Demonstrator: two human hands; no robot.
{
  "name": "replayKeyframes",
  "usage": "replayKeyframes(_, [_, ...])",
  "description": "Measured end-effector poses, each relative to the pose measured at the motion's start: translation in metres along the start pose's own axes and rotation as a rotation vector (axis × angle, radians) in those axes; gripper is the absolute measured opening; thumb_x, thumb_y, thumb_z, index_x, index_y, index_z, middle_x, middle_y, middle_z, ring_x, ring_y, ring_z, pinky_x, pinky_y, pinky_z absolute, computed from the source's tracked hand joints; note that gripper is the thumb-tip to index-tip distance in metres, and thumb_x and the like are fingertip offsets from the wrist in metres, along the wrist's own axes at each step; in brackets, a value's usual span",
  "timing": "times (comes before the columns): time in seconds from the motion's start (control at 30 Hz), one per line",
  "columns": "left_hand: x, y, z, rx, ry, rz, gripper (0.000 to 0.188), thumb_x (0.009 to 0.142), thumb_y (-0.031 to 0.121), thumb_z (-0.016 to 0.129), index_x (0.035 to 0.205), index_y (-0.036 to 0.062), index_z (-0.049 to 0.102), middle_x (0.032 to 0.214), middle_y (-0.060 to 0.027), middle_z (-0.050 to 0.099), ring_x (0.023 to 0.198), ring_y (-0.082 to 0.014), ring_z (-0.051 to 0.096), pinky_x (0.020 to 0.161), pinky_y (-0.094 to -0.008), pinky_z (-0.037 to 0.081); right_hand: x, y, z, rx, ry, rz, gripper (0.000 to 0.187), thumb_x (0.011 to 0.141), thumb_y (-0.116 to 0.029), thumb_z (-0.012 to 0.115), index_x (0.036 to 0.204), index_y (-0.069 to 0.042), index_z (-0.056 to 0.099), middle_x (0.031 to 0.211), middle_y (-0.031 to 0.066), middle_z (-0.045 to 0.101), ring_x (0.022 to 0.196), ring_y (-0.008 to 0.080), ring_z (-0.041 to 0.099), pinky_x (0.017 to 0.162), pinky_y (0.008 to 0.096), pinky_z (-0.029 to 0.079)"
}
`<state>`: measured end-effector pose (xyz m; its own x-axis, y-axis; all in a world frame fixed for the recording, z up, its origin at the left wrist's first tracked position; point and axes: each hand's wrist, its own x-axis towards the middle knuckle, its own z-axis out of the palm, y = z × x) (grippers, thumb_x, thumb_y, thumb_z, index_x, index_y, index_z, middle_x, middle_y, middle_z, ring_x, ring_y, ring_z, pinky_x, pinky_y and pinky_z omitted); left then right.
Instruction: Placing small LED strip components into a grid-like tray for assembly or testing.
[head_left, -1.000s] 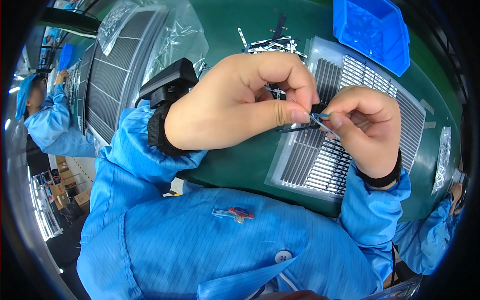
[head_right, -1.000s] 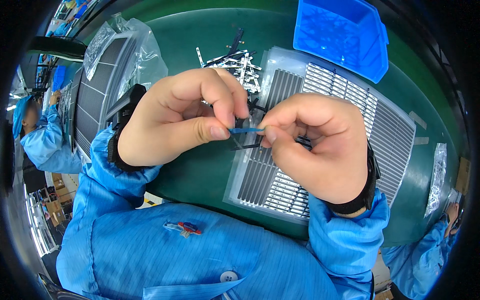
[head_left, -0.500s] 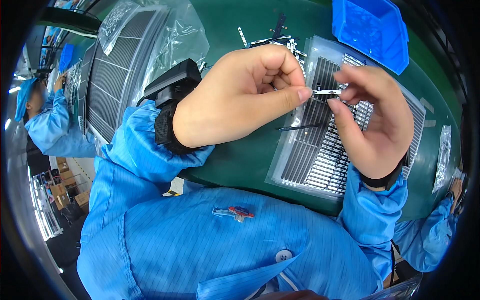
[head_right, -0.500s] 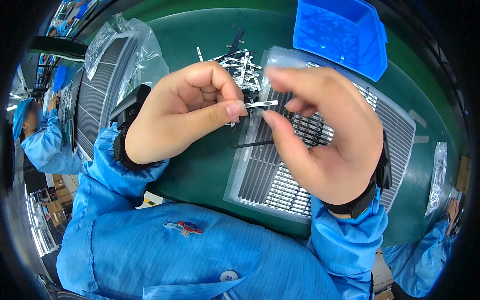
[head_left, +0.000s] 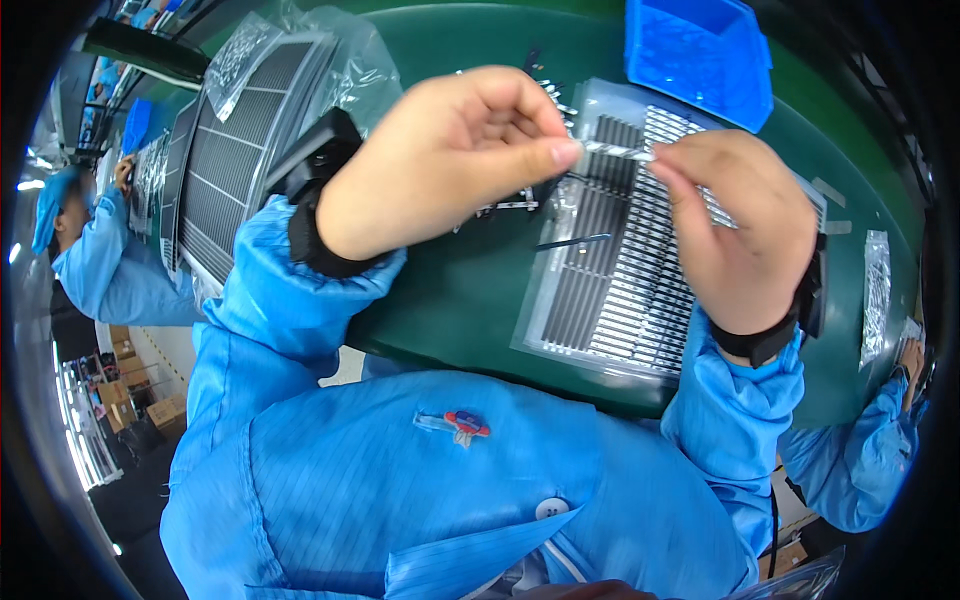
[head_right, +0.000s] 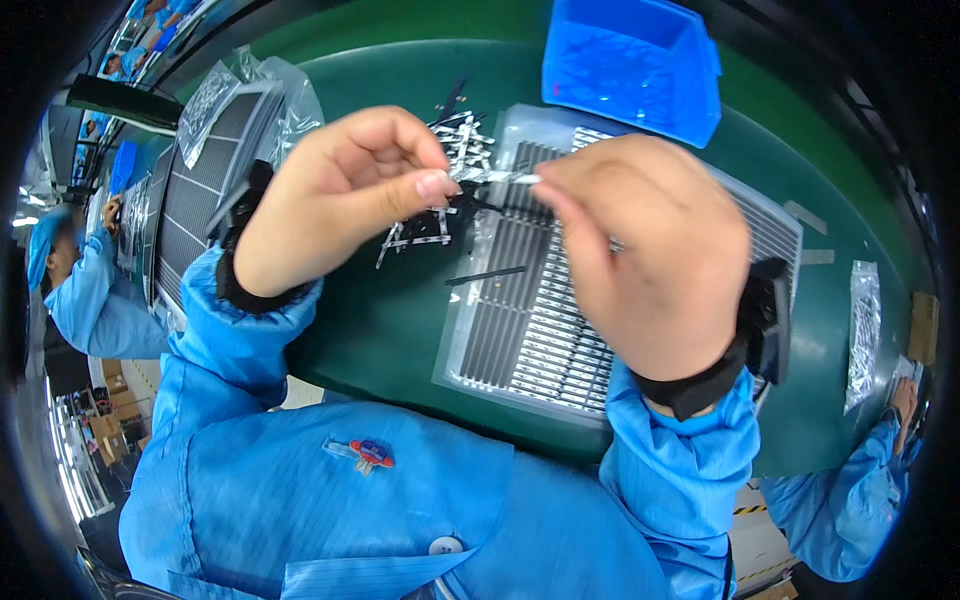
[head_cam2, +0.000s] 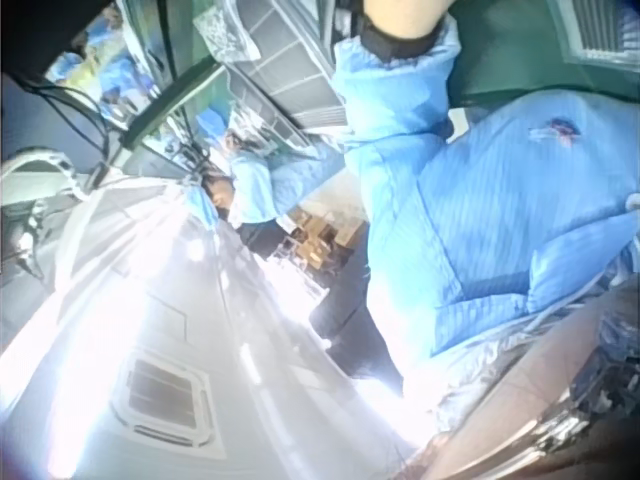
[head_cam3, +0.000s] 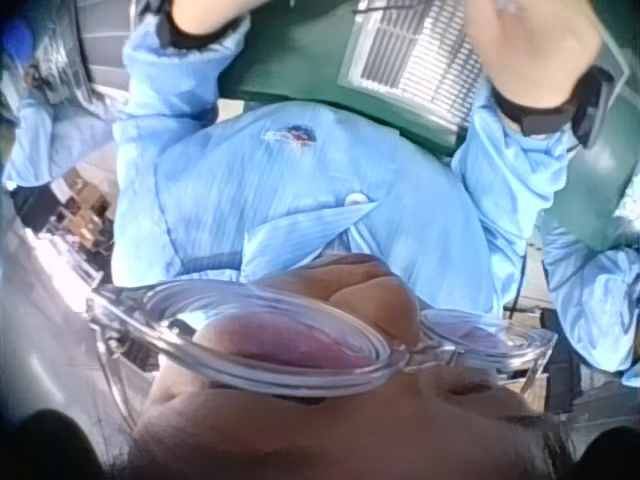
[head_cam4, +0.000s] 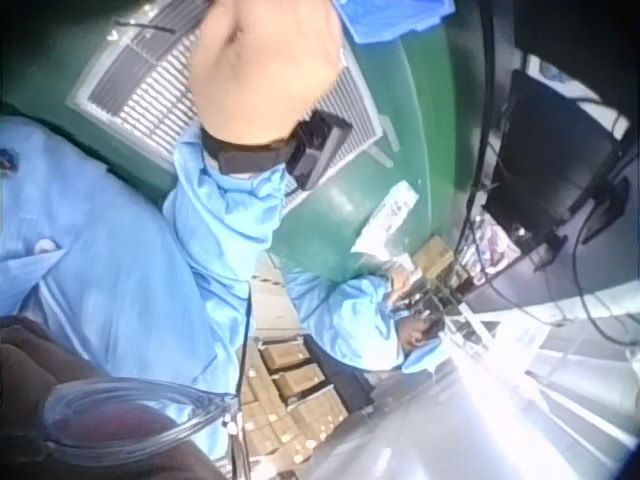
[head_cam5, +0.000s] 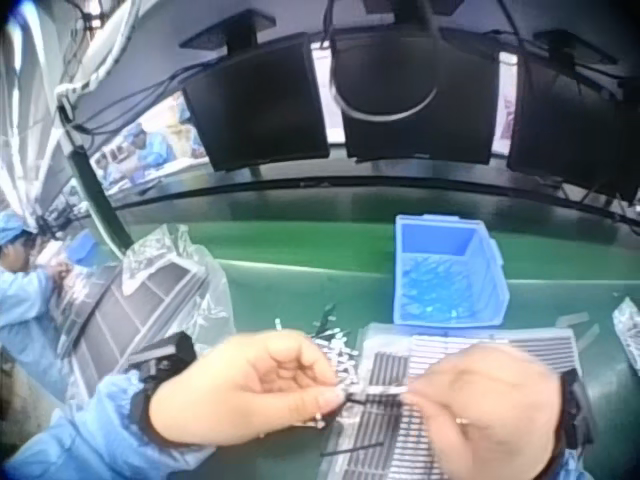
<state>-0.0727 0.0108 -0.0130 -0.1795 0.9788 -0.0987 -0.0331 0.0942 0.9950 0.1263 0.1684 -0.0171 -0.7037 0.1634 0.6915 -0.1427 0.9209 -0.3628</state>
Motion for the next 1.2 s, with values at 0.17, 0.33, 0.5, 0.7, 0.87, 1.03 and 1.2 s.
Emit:
replayKeyframes(0.17, [0.035, 0.038, 0.006, 0.764, 0.107, 0.349, 0.009, 0.095, 0.000, 0.070, 0.103, -0.0026, 0.068, 0.093, -0.0034, 0.069, 0.087, -0.0087, 0.066, 0.079, -0.0240, 0.055, -0.023, -0.004, -0.083, -0.251, 0.038, 0.245, 0.011, 0.081, 0.009, 0.075, 0.091, 0.004, 0.073, 0.087, 0.0127, 0.072, 0.078, 0.0208, 0.069, 0.068, 0.0283, 0.053])
replayKeyframes(0.33, [0.123, 0.046, 0.019, 1.234, 0.054, 0.666, 0.012, 0.088, 0.007, 0.071, 0.099, 0.0016, 0.074, 0.089, -0.0140, 0.075, 0.080, -0.0262, 0.074, 0.071, -0.0361, 0.058, -0.063, 0.019, -0.140, -0.252, -0.034, 0.349, 0.011, 0.082, 0.008, 0.076, 0.092, 0.004, 0.072, 0.089, 0.0120, 0.071, 0.077, 0.0185, 0.065, 0.065, 0.0272, 0.050])
replayKeyframes(0.5, [0.173, 0.014, 0.019, 1.419, 0.049, 0.546, 0.016, 0.091, 0.010, 0.068, 0.103, 0.0065, 0.078, 0.087, -0.0143, 0.074, 0.076, -0.0289, 0.072, 0.076, -0.0404, 0.059, -0.095, 0.047, -0.170, -0.271, -0.025, 0.481, 0.009, 0.086, 0.004, 0.076, 0.094, 0.002, 0.073, 0.090, 0.0101, 0.071, 0.077, 0.0165, 0.065, 0.066, 0.0265, 0.051])
replayKeyframes(0.7, [0.178, 0.028, 0.032, 1.449, 0.048, 0.425, 0.009, 0.083, 0.006, 0.071, 0.091, 0.0075, 0.074, 0.070, -0.0108, 0.070, 0.056, -0.0260, 0.067, 0.091, -0.0413, 0.056, -0.097, 0.091, -0.198, -0.135, -0.008, 0.654, 0.008, 0.092, -0.002, 0.074, 0.098, 0.004, 0.072, 0.089, 0.0043, 0.069, 0.079, 0.0092, 0.063, 0.071, 0.0228, 0.050])
replayKeyframes(0.87, [0.176, 0.026, 0.028, 1.568, -0.022, 0.419, 0.002, 0.083, 0.008, 0.073, 0.085, 0.0079, 0.072, 0.068, -0.0067, 0.067, 0.064, -0.0216, 0.067, 0.107, -0.0436, 0.043, -0.057, 0.108, -0.156, 0.152, -0.041, 0.600, 0.006, 0.091, -0.001, 0.075, 0.096, 0.003, 0.074, 0.089, 0.0044, 0.070, 0.080, 0.0096, 0.064, 0.074, 0.0236, 0.051])
replayKeyframes(1.03, [0.177, 0.027, 0.030, 1.487, 0.146, 0.435, 0.004, 0.088, 0.009, 0.071, 0.089, 0.0103, 0.075, 0.081, -0.0035, 0.071, 0.076, -0.0221, 0.067, 0.106, -0.0442, 0.038, -0.058, 0.117, -0.113, 0.384, -0.001, 0.626, 0.007, 0.089, 0.000, 0.077, 0.096, 0.001, 0.076, 0.090, 0.0049, 0.071, 0.081, 0.0101, 0.066, 0.075, 0.0235, 0.051])
replayKeyframes(1.2, [0.171, 0.026, 0.028, 1.531, 0.107, 0.505, 0.004, 0.086, 0.010, 0.072, 0.089, 0.0116, 0.074, 0.081, -0.0012, 0.068, 0.097, -0.0218, 0.064, 0.104, -0.0463, 0.037, -0.073, 0.120, -0.104, 0.362, -0.090, 0.666, 0.007, 0.087, 0.002, 0.077, 0.094, 0.002, 0.076, 0.090, 0.0067, 0.072, 0.078, 0.0105, 0.065, 0.070, 0.0240, 0.051])
